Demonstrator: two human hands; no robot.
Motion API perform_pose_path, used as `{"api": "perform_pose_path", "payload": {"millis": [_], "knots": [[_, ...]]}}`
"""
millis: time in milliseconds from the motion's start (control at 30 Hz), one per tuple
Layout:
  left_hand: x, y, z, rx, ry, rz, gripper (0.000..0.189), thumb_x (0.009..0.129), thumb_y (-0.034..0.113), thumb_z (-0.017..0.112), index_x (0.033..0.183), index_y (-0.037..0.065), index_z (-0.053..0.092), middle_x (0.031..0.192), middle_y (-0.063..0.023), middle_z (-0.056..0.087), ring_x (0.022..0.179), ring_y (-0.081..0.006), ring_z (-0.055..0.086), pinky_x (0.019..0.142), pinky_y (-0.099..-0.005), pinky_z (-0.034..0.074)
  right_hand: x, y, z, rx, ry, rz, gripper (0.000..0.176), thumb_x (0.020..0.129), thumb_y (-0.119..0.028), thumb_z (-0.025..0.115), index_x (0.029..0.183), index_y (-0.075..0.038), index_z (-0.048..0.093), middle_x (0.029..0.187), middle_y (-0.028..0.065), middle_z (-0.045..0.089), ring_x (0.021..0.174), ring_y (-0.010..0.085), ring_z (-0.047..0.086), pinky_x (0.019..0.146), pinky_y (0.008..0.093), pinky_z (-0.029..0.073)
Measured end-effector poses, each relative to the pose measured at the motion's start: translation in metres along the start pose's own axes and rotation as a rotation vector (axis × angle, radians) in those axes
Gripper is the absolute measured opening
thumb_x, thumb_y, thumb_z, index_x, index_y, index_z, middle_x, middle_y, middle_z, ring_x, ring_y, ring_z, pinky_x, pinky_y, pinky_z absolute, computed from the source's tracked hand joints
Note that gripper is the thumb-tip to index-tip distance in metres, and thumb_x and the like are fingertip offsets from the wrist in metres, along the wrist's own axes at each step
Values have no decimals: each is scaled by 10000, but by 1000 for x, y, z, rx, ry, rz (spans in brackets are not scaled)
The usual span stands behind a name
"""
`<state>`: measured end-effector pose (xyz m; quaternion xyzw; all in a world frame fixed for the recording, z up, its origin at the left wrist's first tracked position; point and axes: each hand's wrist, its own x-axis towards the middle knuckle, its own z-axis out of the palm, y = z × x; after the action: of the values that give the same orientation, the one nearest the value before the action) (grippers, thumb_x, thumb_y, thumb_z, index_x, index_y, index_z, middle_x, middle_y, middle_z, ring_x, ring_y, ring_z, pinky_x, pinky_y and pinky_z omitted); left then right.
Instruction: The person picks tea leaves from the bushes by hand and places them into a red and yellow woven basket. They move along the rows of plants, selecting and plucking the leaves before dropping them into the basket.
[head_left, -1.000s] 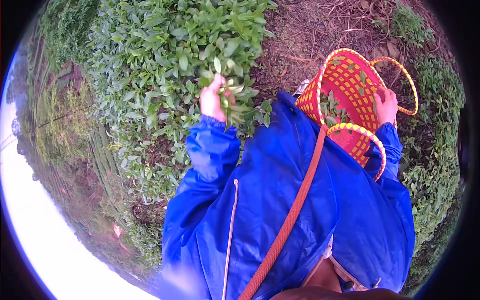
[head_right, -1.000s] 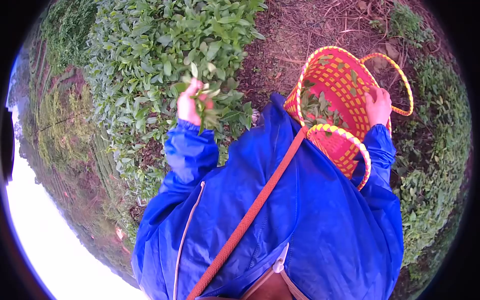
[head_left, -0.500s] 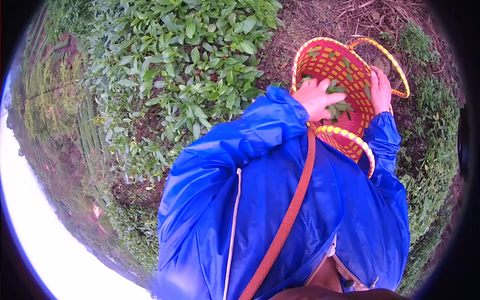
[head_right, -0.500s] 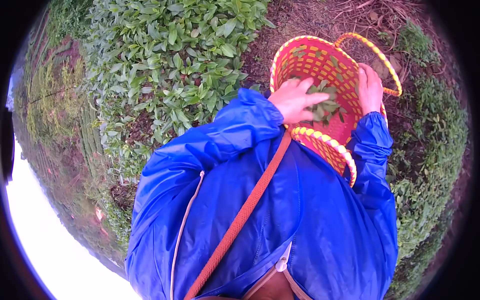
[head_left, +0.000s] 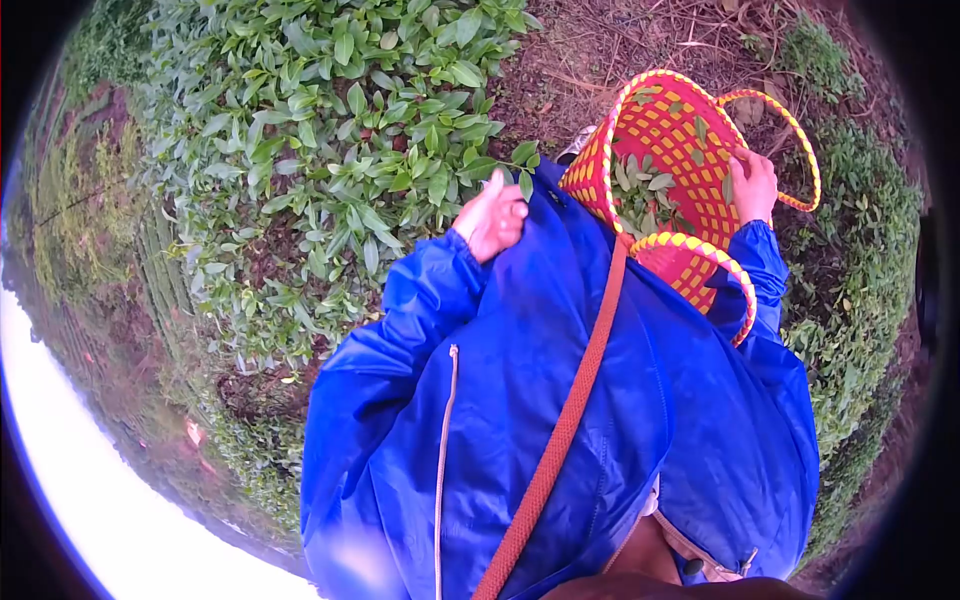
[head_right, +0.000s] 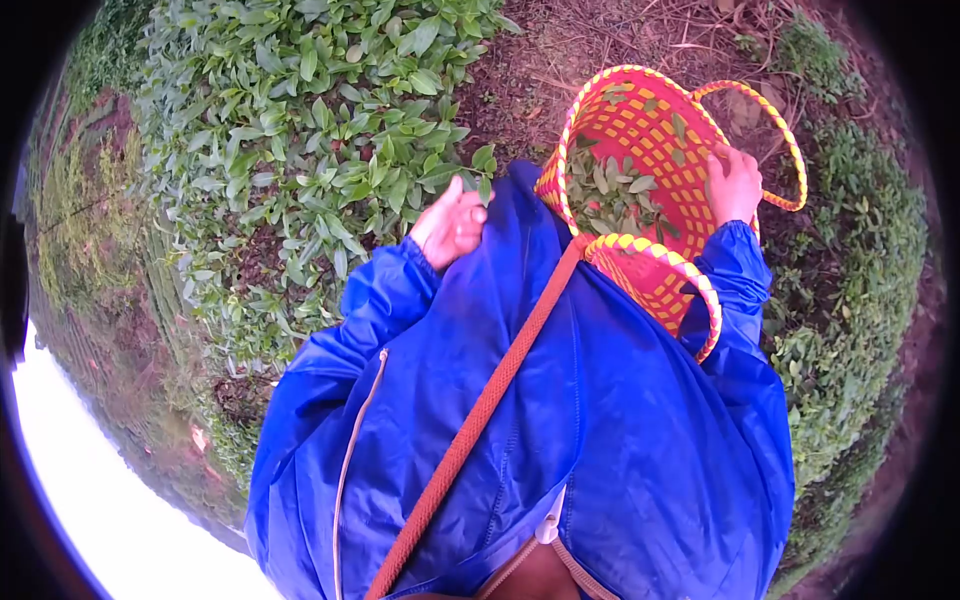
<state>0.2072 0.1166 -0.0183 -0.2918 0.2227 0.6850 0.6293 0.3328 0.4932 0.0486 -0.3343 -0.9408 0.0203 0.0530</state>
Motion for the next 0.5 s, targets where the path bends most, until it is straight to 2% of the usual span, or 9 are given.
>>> {"api": "perform_pose_path", "payload": {"millis": [33, 67, 133, 167, 300, 333, 400, 467, 500], "knots": [[9, 6, 4, -39, -93, -22, 559, 784, 540, 338, 980, 31, 459, 626, -12, 454, 415, -57, 295, 355, -178, 250, 1, -1, 0, -6, -1, -19, 219, 698, -266, 557, 878, -144, 584, 918, 95, 535, 868, 271, 502, 748, 362, 397], [17, 8, 11, -67, -87, 15, 568, 773, 551, 352, 964, 25, 451, 584, -1, 425, 398, -62, 273, 353, -186, 235, 3, 0, -1, -11, -15, -46, 216, 699, -268, 555, 873, -144, 590, 909, 94, 535, 861, 269, 504, 745, 360, 398], [39, 10, 10, -134, 49, 85, 529, 767, 539, 387, 910, 34, 455, 533, 15, 386, 385, -63, 262, 354, -194, 219, 4, -3, -1, -35, -34, -52, 214, 698, -267, 556, 869, -145, 593, 904, 92, 535, 857, 264, 505, 746, 357, 399], [45, 11, 12, -121, 174, 109, 459, 771, 503, 428, 861, 55, 457, 494, 29, 348, 375, -63, 261, 355, -198, 211, 5, -4, -2, -72, -37, -60, 209, 698, -269, 556, 863, -147, 596, 901, 91, 536, 852, 262, 507, 745, 357, 399], [72, 5, -19, -177, 198, 177, 241, 803, 330, 456, 801, 91, 484, 492, 33, 369, 358, -76, 263, 341, -204, 218, 10, 17, 7, -85, -25, -121, 212, 698, -298, 563, 860, -164, 597, 900, 92, 535, 838, 267, 510, 725, 366, 411], [53, 7, 0, -113, 344, 230, 176, 795, 269, 474, 786, 95, 492, 492, 35, 367, 357, -80, 275, 332, -207, 218, 8, 17, 7, -101, -32, -123, 213, 697, -301, 565, 859, -167, 597, 900, 91, 535, 835, 267, 511, 723, 367, 413], [40, 4, 3, 66, 407, 413, 153, 785, 220, 488, 741, 77, 519, 492, 36, 374, 376, -72, 309, 340, -211, 223, 7, 18, 7, -89, -27, -100, 210, 702, -297, 562, 865, -169, 596, 905, 91, 534, 833, 266, 513, 723, 366, 412], [28, 2, -1, 529, 636, 718, 158, 776, 185, 498, 689, 65, 552, 508, 27, 418, 400, -62, 339, 363, -214, 240, 8, 18, 8, -79, -27, -117, 205, 705, -295, 559, 864, -172, 596, 899, 90, 533, 823, 266, 514, 717, 366, 413], [24, -3, -9, 746, 499, 944, 148, 756, 155, 515, 669, 50, 573, 529, 18, 460, 440, -61, 388, 405, -208, 288, 8, 11, 5, -69, -28, -121, 205, 705, -295, 559, 864, -172, 596, 899, 90, 533, 823, 266, 514, 717, 366, 413]]}}
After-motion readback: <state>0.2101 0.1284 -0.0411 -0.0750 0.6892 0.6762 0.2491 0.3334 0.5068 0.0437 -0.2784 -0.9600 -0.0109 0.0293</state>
